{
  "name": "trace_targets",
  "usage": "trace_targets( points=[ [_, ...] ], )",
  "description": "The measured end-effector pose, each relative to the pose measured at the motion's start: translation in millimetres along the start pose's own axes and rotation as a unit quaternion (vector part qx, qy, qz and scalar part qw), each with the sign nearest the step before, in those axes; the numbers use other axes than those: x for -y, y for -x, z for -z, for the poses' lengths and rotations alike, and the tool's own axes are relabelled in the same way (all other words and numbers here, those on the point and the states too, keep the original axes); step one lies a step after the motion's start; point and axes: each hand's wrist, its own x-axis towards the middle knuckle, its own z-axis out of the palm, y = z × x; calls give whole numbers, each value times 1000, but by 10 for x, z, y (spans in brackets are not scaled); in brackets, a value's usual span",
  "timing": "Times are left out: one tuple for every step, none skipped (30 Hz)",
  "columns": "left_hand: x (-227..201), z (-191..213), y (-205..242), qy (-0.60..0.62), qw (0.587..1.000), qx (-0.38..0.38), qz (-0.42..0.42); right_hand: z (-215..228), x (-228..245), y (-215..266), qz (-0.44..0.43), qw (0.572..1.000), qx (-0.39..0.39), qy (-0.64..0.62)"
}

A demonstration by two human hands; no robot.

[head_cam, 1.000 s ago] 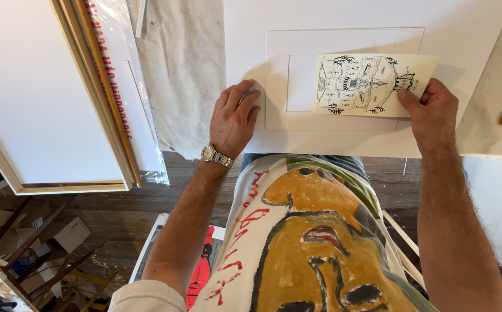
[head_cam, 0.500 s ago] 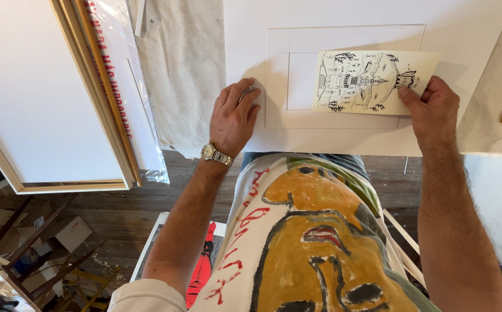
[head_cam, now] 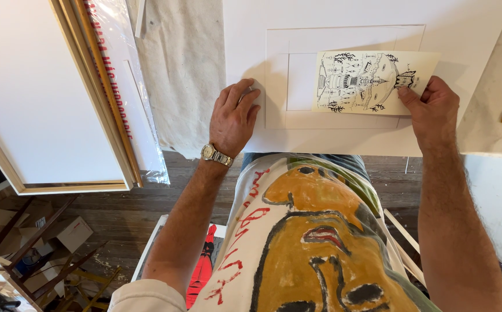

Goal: Aligning a drawing with a mat board and backing for framing

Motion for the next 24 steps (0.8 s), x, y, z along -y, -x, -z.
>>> trace_targets(
  points=[
    [2,-2,-2,0,1000,1,0,3,-2,-2,1,1000,-1,5],
    [1,-3,-2,0,1000,1,0,4,4,3,1,1000,-1,5],
    [3,-4,-2,1,1000,2,1,3,10,7,-2,1000,0,6],
    [4,-4,-3,1,1000,4,3,2,17,11,-4,1000,0,8],
    [2,0,-5,1,1000,4,3,1,6,6,-4,1000,0,8],
    [0,4,-7,2,1000,-1,0,1,-6,0,-1,1000,0,9],
    [-3,5,-10,3,1000,-5,-4,2,-18,-5,3,1000,-1,10],
    [-3,4,-12,3,1000,-5,-4,4,-18,-5,3,1000,-1,10],
    [-2,4,-12,3,1000,-4,-4,4,-18,-5,3,1000,-1,9],
    [-1,5,-12,3,1000,-3,-4,4,-17,-3,4,1000,-1,8],
    [-1,5,-15,3,1000,-3,-4,6,-15,-2,4,1000,-1,8],
    [-2,5,-17,5,1000,-4,-6,7,-12,0,0,1000,-1,11],
    [-1,6,-21,6,1000,-6,-7,8,-9,0,-4,1000,0,15],
    [-4,9,-23,6,1000,-6,-7,7,-7,0,-4,1000,-1,15],
    [-6,12,-24,8,1000,-7,-7,6,-4,0,-7,1000,0,14],
    [-9,15,-26,9,1000,-9,-7,5,-2,0,-10,1000,0,14],
    [-8,16,-26,9,1000,-9,-7,4,2,1,-10,1000,-1,14],
    [-7,16,-26,8,1000,-8,-7,2,6,2,-11,1000,-1,12],
    [-7,16,-27,7,1000,-6,-8,1,10,3,-12,1000,-2,11],
    [-5,13,-28,7,1000,-6,-8,4,6,1,-12,1000,-2,11],
    [-4,12,-25,6,1000,-5,-7,4,2,0,-9,1000,0,9],
    [-3,12,-23,5,1000,-4,-5,6,0,-1,-7,1000,1,7],
    [-3,12,-17,5,1000,-6,-6,0,-22,-7,-5,1000,0,6],
    [-4,16,-13,8,1000,-7,-8,-4,-39,-13,-3,1000,-1,0]
  ],
)
